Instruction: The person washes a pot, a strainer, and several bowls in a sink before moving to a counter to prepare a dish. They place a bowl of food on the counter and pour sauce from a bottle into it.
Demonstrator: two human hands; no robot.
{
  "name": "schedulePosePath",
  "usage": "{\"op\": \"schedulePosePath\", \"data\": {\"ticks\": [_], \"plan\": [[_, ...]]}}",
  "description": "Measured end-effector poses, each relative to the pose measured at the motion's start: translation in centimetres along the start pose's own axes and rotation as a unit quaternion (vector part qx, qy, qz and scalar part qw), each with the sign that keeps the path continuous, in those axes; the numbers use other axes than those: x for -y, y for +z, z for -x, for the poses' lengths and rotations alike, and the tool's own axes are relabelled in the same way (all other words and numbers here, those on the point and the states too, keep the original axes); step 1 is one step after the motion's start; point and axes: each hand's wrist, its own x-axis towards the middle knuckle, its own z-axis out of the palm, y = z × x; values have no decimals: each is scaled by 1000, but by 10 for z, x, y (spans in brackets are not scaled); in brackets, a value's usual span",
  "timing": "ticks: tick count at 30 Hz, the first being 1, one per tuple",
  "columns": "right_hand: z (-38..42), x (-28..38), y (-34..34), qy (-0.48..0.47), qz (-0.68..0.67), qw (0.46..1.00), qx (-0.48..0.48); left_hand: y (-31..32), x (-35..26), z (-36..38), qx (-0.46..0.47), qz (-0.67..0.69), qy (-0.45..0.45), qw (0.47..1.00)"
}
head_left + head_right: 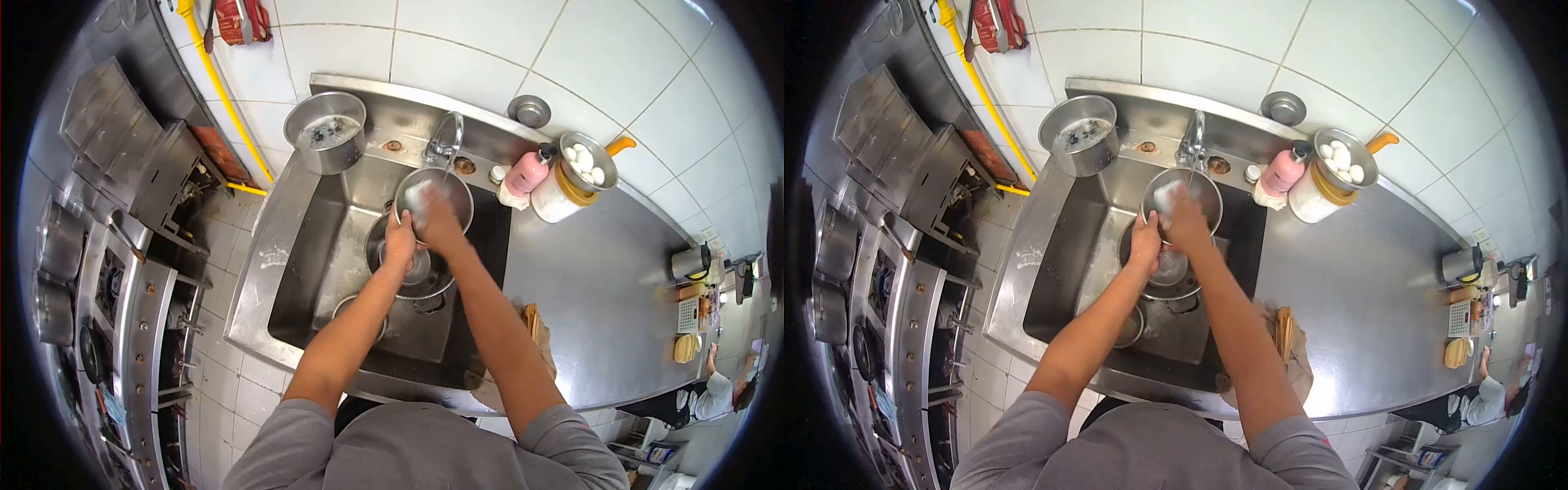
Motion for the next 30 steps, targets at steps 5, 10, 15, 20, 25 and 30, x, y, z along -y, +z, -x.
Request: {"op": "schedulePosePath", "data": {"ticks": [5,10,15,20,25,30], "plan": [[14,-7,-22,-111,284,894,328,-23,-3,-3,5,29,-6,1000],[3,-41,32,-80,194,976,60,-6,30,-34,44,-73,82,993],[-4,-20,-25,-165,253,914,272,-18,-4,-20,75,-15,28,997],[23,-26,-3,-159,145,954,210,-29,-7,-34,101,9,-6,995],[-3,-5,-53,-222,287,922,137,-49,-25,-32,138,-98,-39,985],[-29,18,-48,-358,97,921,121,-48,-21,-53,315,-132,-187,921]]}}
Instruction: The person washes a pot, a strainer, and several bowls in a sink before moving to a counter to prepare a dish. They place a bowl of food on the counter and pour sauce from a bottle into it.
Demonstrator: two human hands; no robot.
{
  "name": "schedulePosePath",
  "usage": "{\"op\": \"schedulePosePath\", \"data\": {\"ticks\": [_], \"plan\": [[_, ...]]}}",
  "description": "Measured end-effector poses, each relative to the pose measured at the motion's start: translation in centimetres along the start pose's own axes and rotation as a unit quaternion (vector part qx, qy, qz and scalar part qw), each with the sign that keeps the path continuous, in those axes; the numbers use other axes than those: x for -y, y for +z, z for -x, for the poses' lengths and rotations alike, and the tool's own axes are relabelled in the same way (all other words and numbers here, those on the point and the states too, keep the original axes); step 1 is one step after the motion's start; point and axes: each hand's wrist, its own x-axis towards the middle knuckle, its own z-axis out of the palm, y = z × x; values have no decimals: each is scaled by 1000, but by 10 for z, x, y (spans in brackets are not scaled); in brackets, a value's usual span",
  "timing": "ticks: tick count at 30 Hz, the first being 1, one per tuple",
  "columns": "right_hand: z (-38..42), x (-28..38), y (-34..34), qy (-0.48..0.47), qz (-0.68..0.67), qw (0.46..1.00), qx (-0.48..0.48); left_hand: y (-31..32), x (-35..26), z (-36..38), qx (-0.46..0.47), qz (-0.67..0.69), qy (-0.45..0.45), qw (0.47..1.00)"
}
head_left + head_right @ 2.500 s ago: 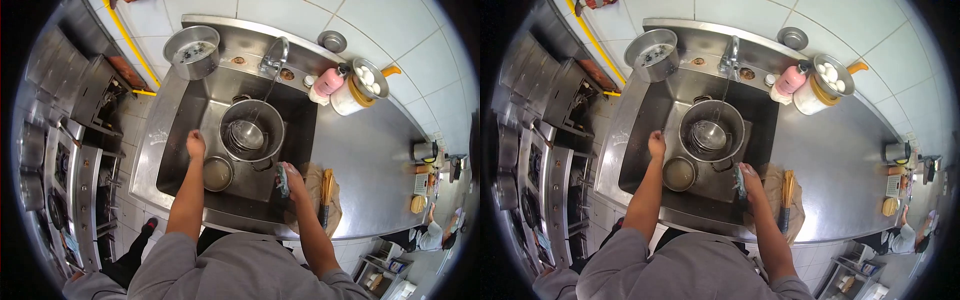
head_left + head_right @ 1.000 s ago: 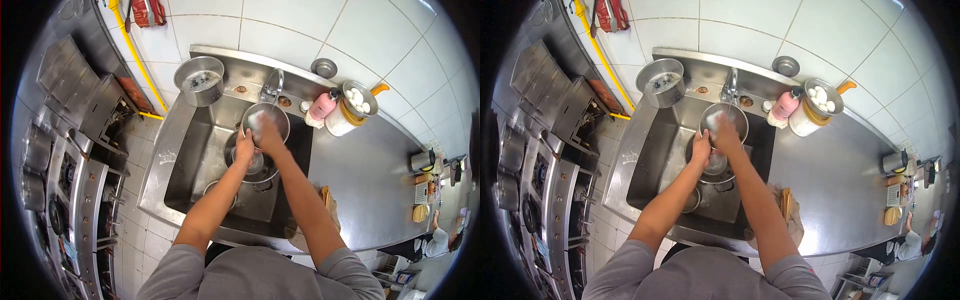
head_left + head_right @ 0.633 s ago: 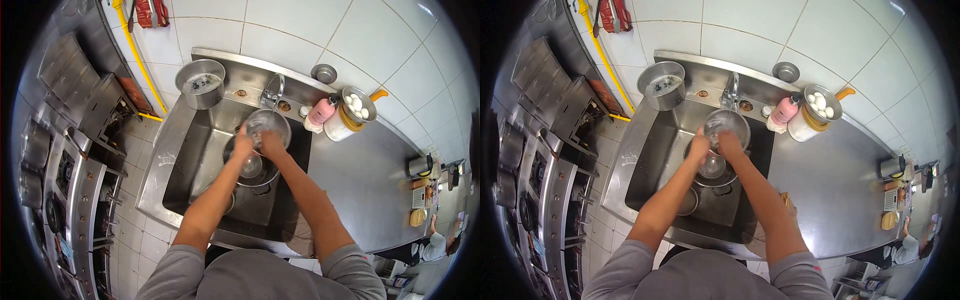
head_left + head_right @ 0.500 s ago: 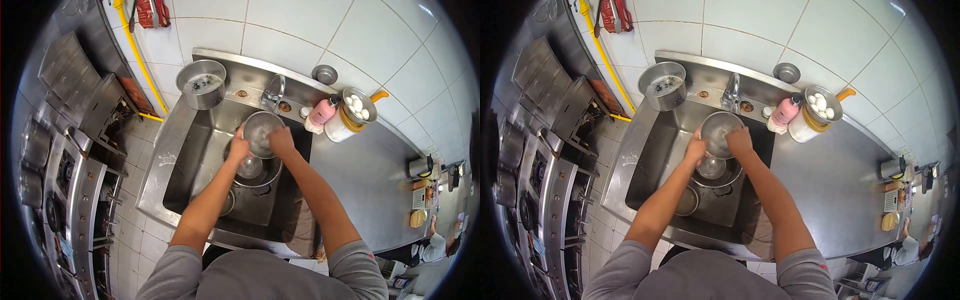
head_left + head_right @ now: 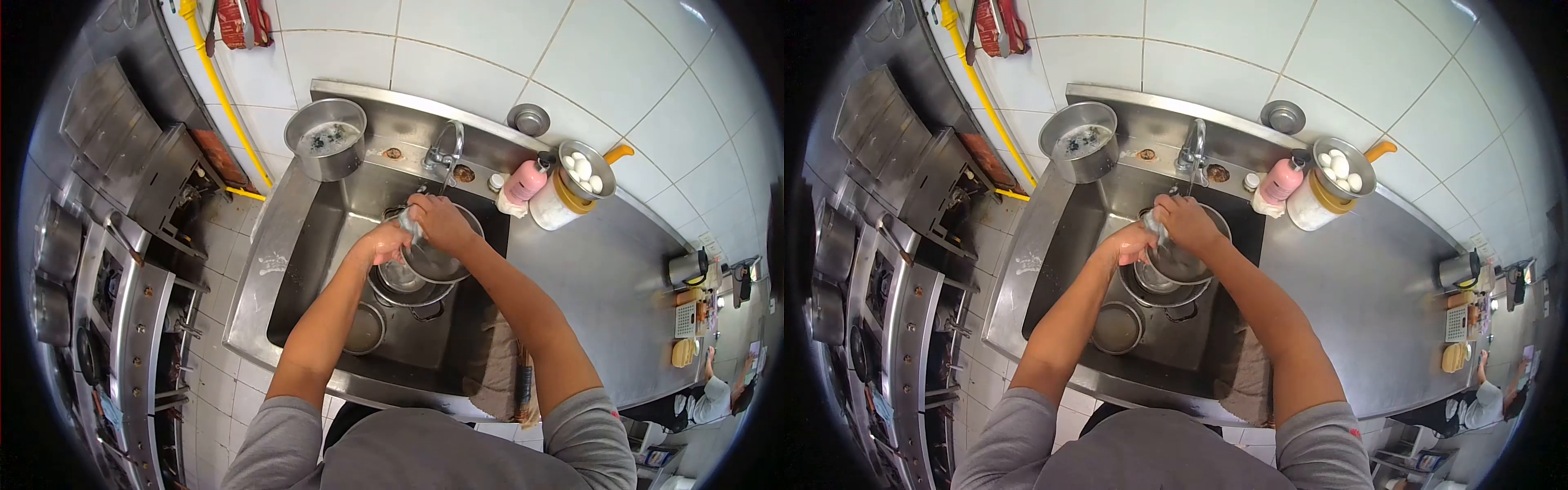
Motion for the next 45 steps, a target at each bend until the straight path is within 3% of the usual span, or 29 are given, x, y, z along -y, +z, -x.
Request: {"op": "schedulePosePath", "data": {"ticks": [1,3,4,6,7,9,10,11,13,14,15,16,17,18,20,21,23,24,25,27,28,29,31,34,35,37,38,40,45], "plan": [[3,-6,6,2,0,1000,0,13,-12,16,1,-1,-1,1000],[8,-21,17,308,-80,944,89,42,-32,48,-52,-7,67,996],[14,-22,22,308,-79,944,89,52,-30,51,-52,-6,68,996],[27,-17,28,571,-169,795,-118,67,-30,53,-155,29,272,949],[31,-5,29,571,-167,795,-119,64,-22,44,-153,31,273,949],[38,41,40,646,-487,576,-117,57,-3,26,-245,42,358,900],[43,56,42,642,-623,432,-111,54,-3,35,-227,149,336,902],[54,67,49,643,-623,432,-109,46,2,36,-228,149,336,902],[69,85,64,543,-580,577,-188,24,25,31,-260,305,268,876],[75,77,61,488,-476,716,-152,15,39,31,-263,304,263,877],[64,75,44,490,-477,713,-153,6,52,28,-230,277,182,915],[50,72,19,410,-457,764,-197,4,57,26,-194,248,100,944],[38,64,3,325,-430,808,-239,10,55,25,-191,246,100,945],[29,52,-1,327,-429,807,-239,21,52,25,-121,159,82,976],[20,38,-4,395,-636,659,-77,33,63,25,-48,69,60,995],[23,35,3,393,-635,661,-78,34,76,19,-82,-29,183,979],[38,25,48,425,-701,568,-71,34,93,10,-149,-216,411,873],[56,25,76,353,-590,709,-157,43,83,19,-88,-47,391,915],[46,42,53,349,-593,710,-152,50,73,27,-25,124,360,924],[37,81,10,398,-540,685,-284,31,106,-10,-109,105,404,902],[42,87,20,406,-577,649,-286,21,102,-19,-115,-80,265,954],[39,91,18,405,-576,649,-287,84,17,62,-151,352,116,916],[27,105,0,169,-281,911,-252,80,21,46,-150,332,121,923],[6,105,-39,141,-137,973,-122,74,38,36,-157,267,131,942],[3,91,-37,144,-136,972,-123,71,43,33,-157,244,134,948],[0,54,-25,366,-408,834,-65,65,67,37,-158,198,142,957],[5,38,-23,365,-408,834,-66,61,73,35,-161,176,147,960],[17,13,-18,430,-727,535,-2,43,83,35,-169,132,156,964],[38,7,8,409,-751,493,-159,2,105,26,-195,32,176,964]]}}
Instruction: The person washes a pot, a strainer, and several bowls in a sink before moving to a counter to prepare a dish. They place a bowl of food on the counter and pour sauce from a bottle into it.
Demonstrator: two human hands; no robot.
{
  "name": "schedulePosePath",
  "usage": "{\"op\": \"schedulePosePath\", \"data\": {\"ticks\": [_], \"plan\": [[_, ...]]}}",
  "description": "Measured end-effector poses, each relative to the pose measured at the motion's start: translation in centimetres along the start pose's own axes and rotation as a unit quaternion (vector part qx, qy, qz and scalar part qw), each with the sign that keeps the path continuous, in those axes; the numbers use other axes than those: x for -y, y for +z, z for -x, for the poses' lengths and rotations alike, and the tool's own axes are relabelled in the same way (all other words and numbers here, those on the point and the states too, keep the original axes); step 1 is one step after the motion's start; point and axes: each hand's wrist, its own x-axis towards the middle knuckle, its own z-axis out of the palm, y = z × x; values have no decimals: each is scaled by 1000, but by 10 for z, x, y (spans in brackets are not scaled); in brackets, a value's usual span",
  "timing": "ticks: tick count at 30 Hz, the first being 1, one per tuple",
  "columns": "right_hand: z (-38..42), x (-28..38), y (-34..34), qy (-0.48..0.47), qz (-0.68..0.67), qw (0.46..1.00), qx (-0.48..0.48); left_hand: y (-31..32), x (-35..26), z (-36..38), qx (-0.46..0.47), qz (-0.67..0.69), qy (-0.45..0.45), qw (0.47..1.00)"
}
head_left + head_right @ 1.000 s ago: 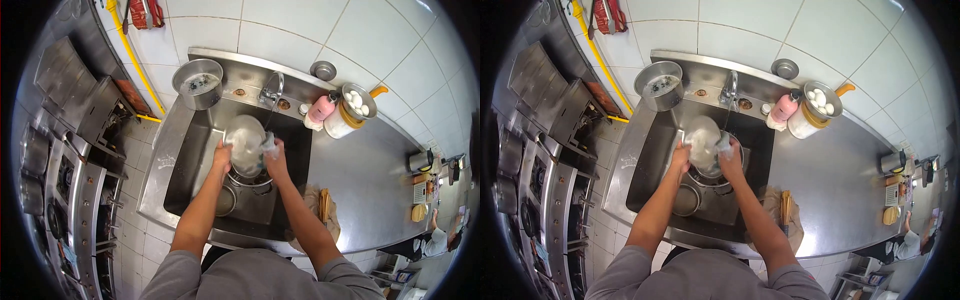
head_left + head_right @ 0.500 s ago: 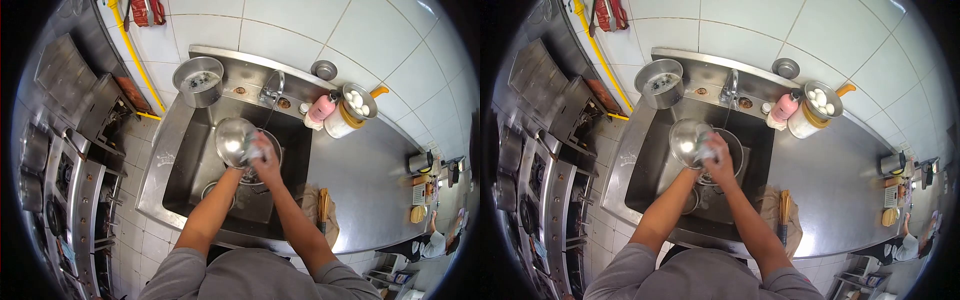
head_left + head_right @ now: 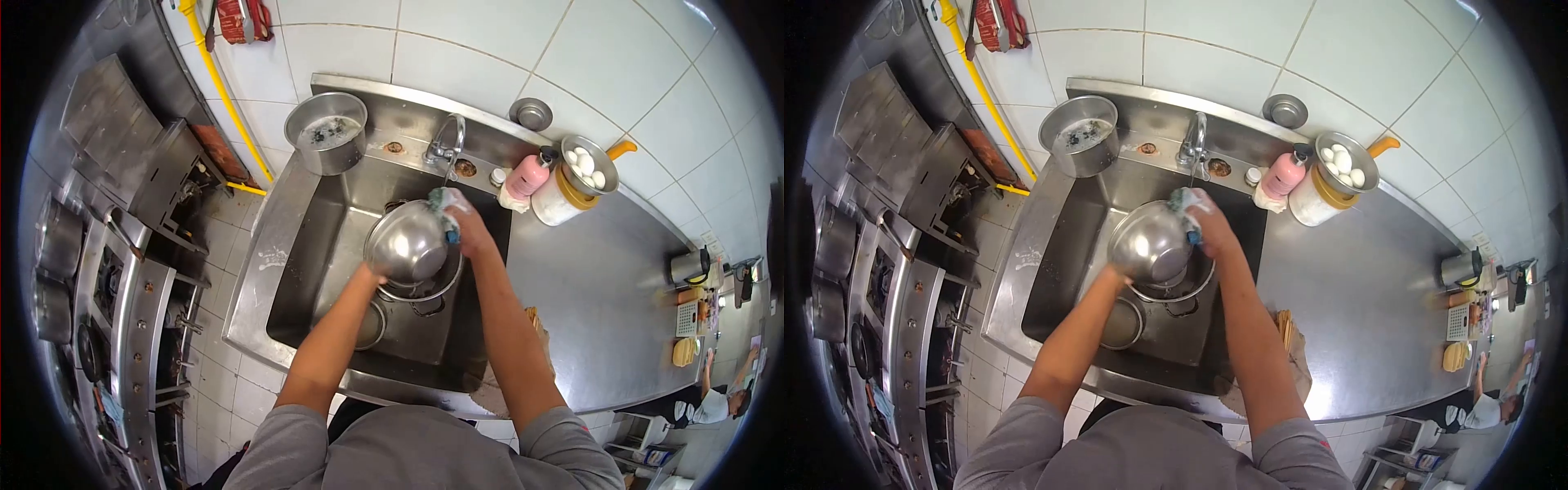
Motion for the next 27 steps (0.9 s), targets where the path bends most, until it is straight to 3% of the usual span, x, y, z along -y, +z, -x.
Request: {"op": "schedulePosePath", "data": {"ticks": [1,2,3,4,5,6,7,8,9,10,12,14,16,17,20,22,23,27], "plan": [[-5,1,-14,-30,49,998,21,14,-54,-11,101,191,-150,965],[-10,5,-24,-61,99,992,41,8,-76,-17,102,189,-148,965],[-11,8,-29,-65,201,977,3,-4,-88,-22,229,232,-142,934],[-14,4,-33,-64,201,977,1,-6,-102,-15,352,273,-136,885],[-19,-3,-34,-108,306,946,-17,11,-104,-2,171,175,-125,961],[-24,-8,-32,-154,408,899,-32,24,-102,-5,171,176,-124,961],[-23,-10,-23,-168,503,845,-72,34,-102,-9,185,63,-44,980],[-28,-22,-18,-169,495,844,-115,42,-102,-13,196,-52,36,979],[-23,-25,-7,-184,472,855,-112,48,-102,-11,178,43,46,982],[-19,-30,0,-199,450,864,-109,49,-97,-9,180,43,47,982],[-11,-56,11,-379,604,701,-17,50,-88,-5,96,175,30,979],[-6,-50,12,-425,573,701,10,52,-81,-5,63,180,1,982],[-19,-41,4,-247,473,820,-205,54,-80,-3,166,104,39,980],[-30,-28,-3,-169,477,831,-233,59,-81,4,157,62,24,985],[-39,-24,-7,-196,459,834,-235,55,-85,-3,157,58,41,985],[-27,-45,17,-369,447,800,-151,57,-103,-5,148,91,28,984],[-27,-44,18,-369,448,801,-148,55,-104,-6,143,105,32,984],[-49,-38,9,-184,367,881,-235,52,-84,5,131,77,21,988]]}}
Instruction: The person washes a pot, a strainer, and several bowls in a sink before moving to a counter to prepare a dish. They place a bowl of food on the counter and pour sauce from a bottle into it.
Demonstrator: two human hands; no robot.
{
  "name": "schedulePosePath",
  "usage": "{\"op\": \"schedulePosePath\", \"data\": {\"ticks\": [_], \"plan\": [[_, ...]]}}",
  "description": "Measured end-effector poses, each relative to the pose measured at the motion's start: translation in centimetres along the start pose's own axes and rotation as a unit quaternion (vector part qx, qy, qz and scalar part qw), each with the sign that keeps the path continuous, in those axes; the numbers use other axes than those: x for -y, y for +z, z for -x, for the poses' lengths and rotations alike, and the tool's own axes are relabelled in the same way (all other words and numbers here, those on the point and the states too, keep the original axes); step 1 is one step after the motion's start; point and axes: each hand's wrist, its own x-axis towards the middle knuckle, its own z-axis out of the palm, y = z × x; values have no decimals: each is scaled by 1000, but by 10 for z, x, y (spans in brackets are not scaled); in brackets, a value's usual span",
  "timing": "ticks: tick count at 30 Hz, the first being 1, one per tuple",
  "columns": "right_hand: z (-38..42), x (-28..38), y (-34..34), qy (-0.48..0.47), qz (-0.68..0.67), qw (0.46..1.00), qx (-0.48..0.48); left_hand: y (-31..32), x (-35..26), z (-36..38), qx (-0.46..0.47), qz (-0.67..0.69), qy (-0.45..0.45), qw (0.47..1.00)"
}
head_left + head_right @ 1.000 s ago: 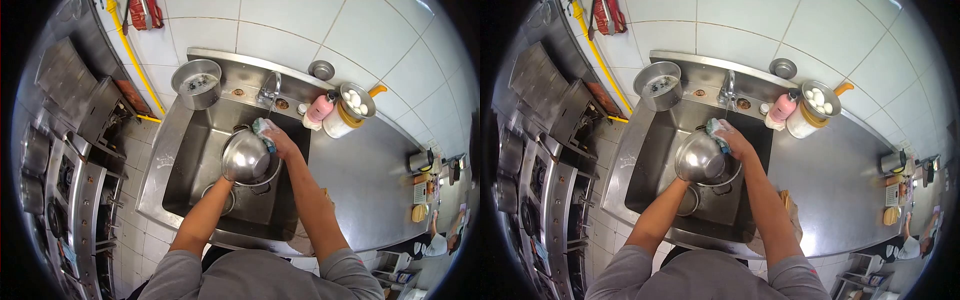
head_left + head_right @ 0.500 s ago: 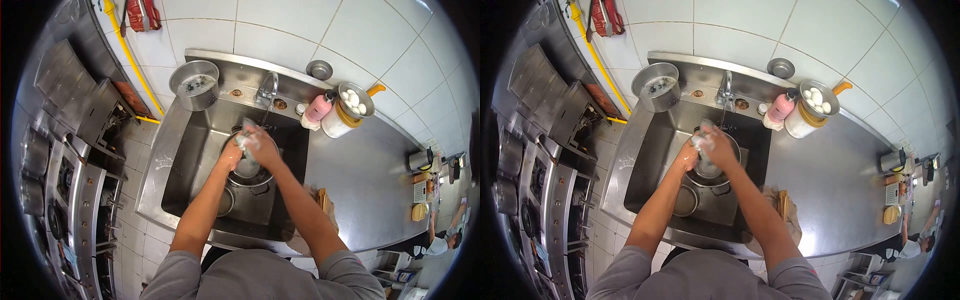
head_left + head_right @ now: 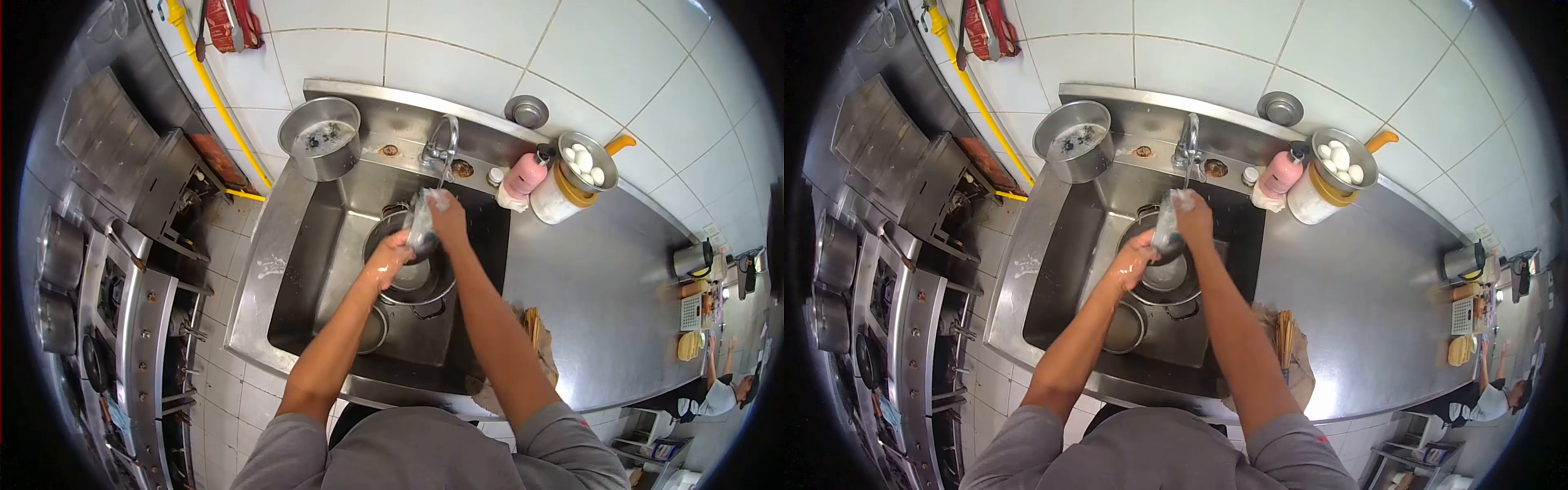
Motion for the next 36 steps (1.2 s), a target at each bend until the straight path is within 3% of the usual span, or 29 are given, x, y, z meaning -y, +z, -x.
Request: {"op": "schedulePosePath", "data": {"ticks": [3,4,5,7,9,10,11,13,15,16,17,18,19,20,21,22,23,24,25,26,27,28,29,30,32,33,34,35,36], "plan": [[1,3,0,-41,41,998,33,-7,8,-8,-16,-3,-24,1000],[19,11,6,-127,96,987,11,-10,4,-14,-9,5,-11,1000],[34,20,13,-255,24,967,-9,-12,1,-17,-4,13,0,1000],[46,30,9,-282,62,957,-41,-11,-16,-12,-34,53,-13,998],[23,21,-3,-83,24,996,15,-21,-21,-3,25,-31,-47,998],[4,24,-16,125,-154,975,103,-21,-26,5,42,-24,-52,997],[-15,9,-28,180,-251,938,159,-18,-27,10,43,-27,-54,997],[-11,-2,-36,230,-400,872,164,-6,-31,9,10,244,3,970],[21,-2,-8,200,-434,876,66,8,-37,-1,28,313,51,948],[36,-25,19,104,-307,946,-23,16,-40,-9,-64,313,40,947],[57,-11,33,99,-279,954,-49,22,-39,-12,-158,310,29,937],[71,0,39,-33,-141,986,-85,17,-21,-19,-235,88,-5,968],[79,5,43,-162,1,980,-119,14,-14,-17,-238,86,-6,967],[75,9,39,-159,-2,980,-119,11,-7,-14,-187,96,-18,977],[62,8,27,-154,-13,988,-24,11,-1,-10,-133,107,-32,985],[48,5,12,-147,-22,987,69,21,-6,1,-162,30,-26,986],[33,-4,-3,-143,-20,987,65,22,2,6,-158,30,-31,987],[16,-16,-17,48,-166,976,129,21,11,11,-121,38,-27,992],[10,-23,-21,236,-304,904,185,21,13,15,-86,45,-23,995],[19,-33,-19,241,-304,903,185,25,16,16,-99,57,4,993],[35,-40,-17,242,-265,926,120,21,25,16,-103,60,1,993],[50,-45,-15,238,-222,944,56,13,39,9,-96,-4,26,995],[76,-41,-14,262,-140,953,62,4,56,1,-88,-68,50,993],[96,-69,-6,268,-229,931,89,-15,77,-9,-106,-395,57,911],[134,-61,-31,364,-317,859,171,-17,74,0,-60,-434,64,896],[144,-63,-43,367,-318,858,170,-18,73,6,-16,-474,72,877],[153,-67,-57,359,-325,861,156,-24,85,7,7,-556,124,822],[161,-72,-71,351,-333,864,141,-33,96,10,10,-557,120,822],[167,-73,-88,355,-334,862,140,-33,92,16,6,-621,194,760]]}}
